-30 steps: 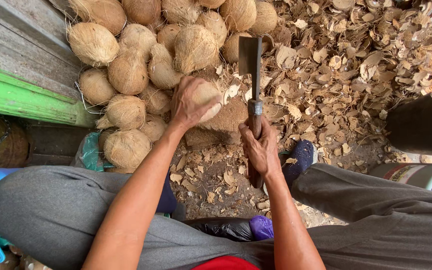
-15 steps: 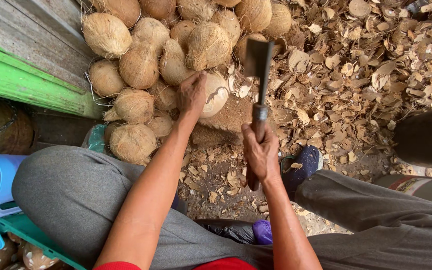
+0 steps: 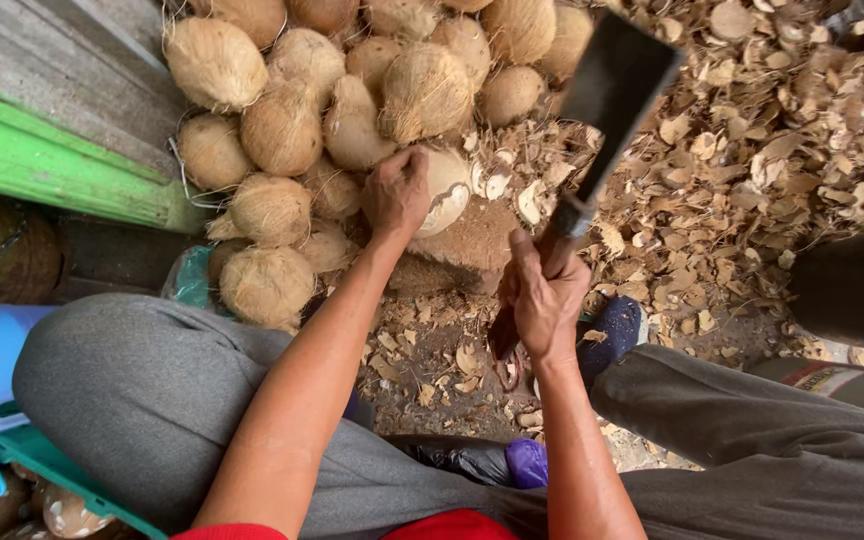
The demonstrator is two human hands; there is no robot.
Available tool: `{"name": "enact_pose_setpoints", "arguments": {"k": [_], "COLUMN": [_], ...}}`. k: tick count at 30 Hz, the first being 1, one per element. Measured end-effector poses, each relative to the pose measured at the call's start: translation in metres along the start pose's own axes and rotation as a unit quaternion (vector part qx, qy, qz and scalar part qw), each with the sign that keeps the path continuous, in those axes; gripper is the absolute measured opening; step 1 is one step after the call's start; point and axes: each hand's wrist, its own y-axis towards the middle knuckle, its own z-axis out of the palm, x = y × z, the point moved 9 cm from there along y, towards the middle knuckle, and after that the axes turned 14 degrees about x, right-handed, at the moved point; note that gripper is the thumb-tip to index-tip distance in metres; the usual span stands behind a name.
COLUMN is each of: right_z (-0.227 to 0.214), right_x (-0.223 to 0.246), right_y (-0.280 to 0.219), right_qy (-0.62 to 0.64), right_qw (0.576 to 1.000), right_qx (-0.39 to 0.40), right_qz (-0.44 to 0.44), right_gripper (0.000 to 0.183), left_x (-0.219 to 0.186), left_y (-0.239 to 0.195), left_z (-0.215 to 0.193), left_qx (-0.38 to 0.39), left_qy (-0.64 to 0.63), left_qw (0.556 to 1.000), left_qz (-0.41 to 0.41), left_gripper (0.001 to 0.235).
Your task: The person sits on the ground and uses a machete to peel the husk off a coconut. They repeatedly strike the coconut against a wooden stump, rotating it to remove the fibrous outer layer. The peeled coconut is not shown being placed anywhere.
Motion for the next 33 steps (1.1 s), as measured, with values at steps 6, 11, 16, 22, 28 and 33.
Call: {"name": "enact_pose_setpoints", "arguments": {"k": [6, 11, 16, 22, 28, 33], "right_z": [0.033, 0.019, 0.027, 0.024, 0.027, 0.024], "right_x": [-0.022, 0.007, -0.023, -0.004, -0.023, -0.046], "right_y": [0.001, 0.002, 0.005, 0.013, 0.012, 0.01], "right_qy": [-0.146, -0.067, -0.107, -0.096, -0.132, -0.146], "right_qw": [0.973, 0.998, 0.984, 0.994, 0.972, 0.97], "right_qx": [0.071, 0.022, 0.034, 0.019, 0.05, 0.038], "right_qz": [0.163, -0.006, 0.137, 0.048, 0.186, 0.191], "right_gripper": [0.038, 0.026, 0.043, 0.037, 0.035, 0.04], "left_x": [-0.026, -0.005, -0.023, -0.003, -0.021, -0.014], "left_y": [0.003, 0.0, 0.005, 0.008, 0.01, 0.006], "left_z": [0.0, 0.007, 0.0, 0.008, 0.003, -0.002], "left_qx": [-0.025, -0.011, -0.045, 0.02, -0.018, -0.009], "left_qy": [-0.015, 0.036, -0.002, 0.026, -0.004, -0.019], "left_qw": [0.997, 0.999, 0.996, 0.998, 1.0, 1.0], "left_qz": [0.07, 0.036, 0.075, -0.046, 0.012, -0.016], "left_gripper": [0.054, 0.056, 0.05, 0.061, 0.059, 0.058]}}
